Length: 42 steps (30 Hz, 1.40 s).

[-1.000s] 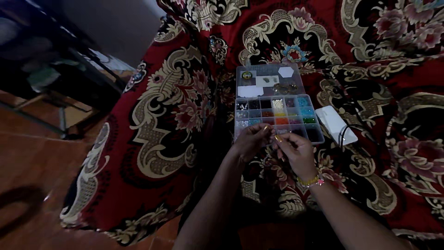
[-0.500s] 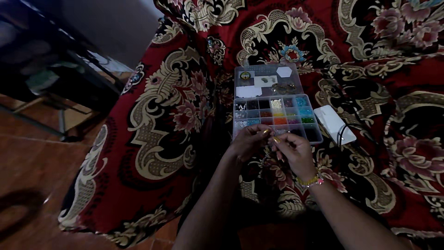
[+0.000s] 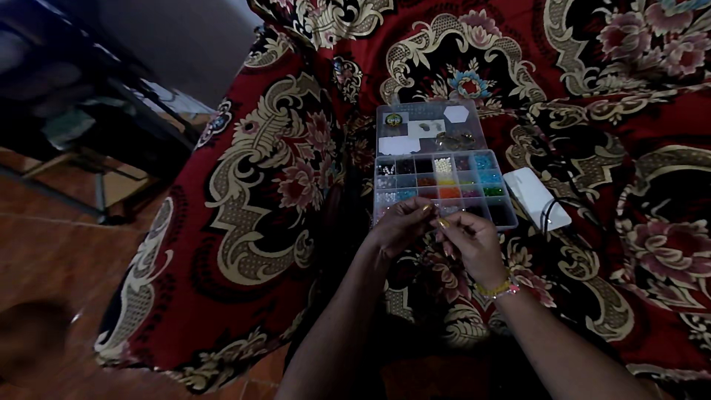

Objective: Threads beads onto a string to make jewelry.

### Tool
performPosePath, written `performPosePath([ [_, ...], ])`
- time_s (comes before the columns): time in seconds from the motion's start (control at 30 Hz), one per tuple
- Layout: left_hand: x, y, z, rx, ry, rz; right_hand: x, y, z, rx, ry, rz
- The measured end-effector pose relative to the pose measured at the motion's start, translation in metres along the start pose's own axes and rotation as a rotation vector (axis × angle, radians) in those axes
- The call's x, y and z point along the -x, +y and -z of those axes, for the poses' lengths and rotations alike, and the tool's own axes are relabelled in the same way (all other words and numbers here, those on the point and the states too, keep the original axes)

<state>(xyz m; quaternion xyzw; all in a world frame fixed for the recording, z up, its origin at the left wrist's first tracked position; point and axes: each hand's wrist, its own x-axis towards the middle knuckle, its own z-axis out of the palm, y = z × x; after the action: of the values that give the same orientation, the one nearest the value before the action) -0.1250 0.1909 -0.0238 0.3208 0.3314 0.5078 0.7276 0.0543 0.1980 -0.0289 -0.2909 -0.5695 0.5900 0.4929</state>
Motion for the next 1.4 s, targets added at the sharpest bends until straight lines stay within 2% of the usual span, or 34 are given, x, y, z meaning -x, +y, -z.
performPosePath([
  [0.1, -0.001, -0.003, 0.004, -0.028, -0.055, -0.027, 0.0, 0.0, 0.0, -0.021, -0.017, -0.006],
  [0.3, -0.002, -0.004, 0.004, -0.028, -0.061, -0.031, 0.001, 0.0, 0.0, -0.026, -0.025, -0.032],
  [0.83, 0.001, 0.005, -0.001, -0.156, 0.034, 0.0, 0.001, -0.001, -0.001, -0.009, -0.027, -0.054],
  [1.4, 0.002, 0.01, 0.0, -0.207, 0.032, -0.015, 0.0, 0.0, -0.001, -0.005, -0.038, -0.06],
])
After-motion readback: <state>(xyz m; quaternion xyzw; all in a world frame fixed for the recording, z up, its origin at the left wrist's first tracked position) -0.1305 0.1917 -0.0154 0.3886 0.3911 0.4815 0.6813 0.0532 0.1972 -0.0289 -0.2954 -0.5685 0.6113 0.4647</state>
